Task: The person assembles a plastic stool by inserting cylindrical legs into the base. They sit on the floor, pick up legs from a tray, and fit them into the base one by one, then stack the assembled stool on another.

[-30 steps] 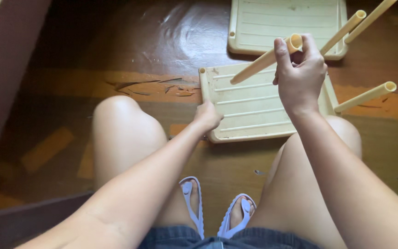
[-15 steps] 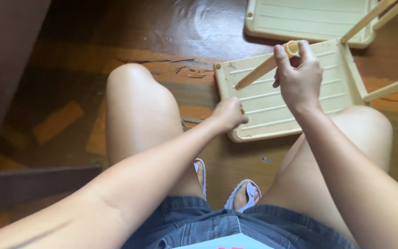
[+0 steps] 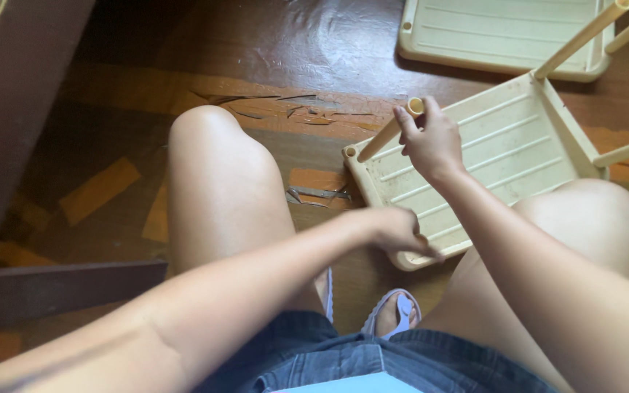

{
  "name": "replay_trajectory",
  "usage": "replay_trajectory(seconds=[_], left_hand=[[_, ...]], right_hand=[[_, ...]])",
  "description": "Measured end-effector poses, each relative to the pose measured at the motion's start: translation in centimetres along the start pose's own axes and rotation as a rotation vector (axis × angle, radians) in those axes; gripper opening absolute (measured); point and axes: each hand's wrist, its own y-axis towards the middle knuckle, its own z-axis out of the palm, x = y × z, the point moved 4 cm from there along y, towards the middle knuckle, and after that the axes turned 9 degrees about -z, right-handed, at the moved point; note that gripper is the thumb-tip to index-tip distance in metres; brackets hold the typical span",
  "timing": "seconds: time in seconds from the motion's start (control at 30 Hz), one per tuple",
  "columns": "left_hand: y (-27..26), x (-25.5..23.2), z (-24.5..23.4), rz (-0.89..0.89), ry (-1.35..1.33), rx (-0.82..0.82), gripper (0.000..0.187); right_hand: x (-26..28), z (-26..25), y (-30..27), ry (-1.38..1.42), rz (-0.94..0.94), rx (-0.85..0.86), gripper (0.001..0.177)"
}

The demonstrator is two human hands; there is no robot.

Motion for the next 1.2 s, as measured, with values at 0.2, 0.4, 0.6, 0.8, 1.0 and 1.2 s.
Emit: replay_trajectory(seconds=[0.2,0.4,0.6,0.8,1.0,1.2], left_hand=[[4.7,5.8,-4.5,0.033,-0.511,-0.173,0.033],[6.3,12.3,-10.5,-0.193,-0.770,-0.461,0.022],[4.7,13.3,-14.7,-0.168,-0.584,-0.600,0.028],[4.3,13.9,-15.6,-0.121,-0.840,-0.526,0.030],[3.7,14.1,-15.6,-0.113,-0.842,-0.492,0.030],[2.2,14.2,-17.0,-0.136,-0.743,-0.547,0.028]], right_hand=[[-1.1,2.2,1.7,-0.056,-0.012,0.041,0.039],[-1.0,4.2,2.3,-0.129,-0.094,0.079,0.036],[-0.3,4.5,3.9,-0.166,-0.106,0.102,0.035],[0.2,4.3,5.2,-0.402,-0.244,0.281,0.036],[0.1,4.8,5.8,-0.386,-0.388,0.323,0.037],[-0.1,7.0,7.0,-0.450,-0.494,0.347,0.038]])
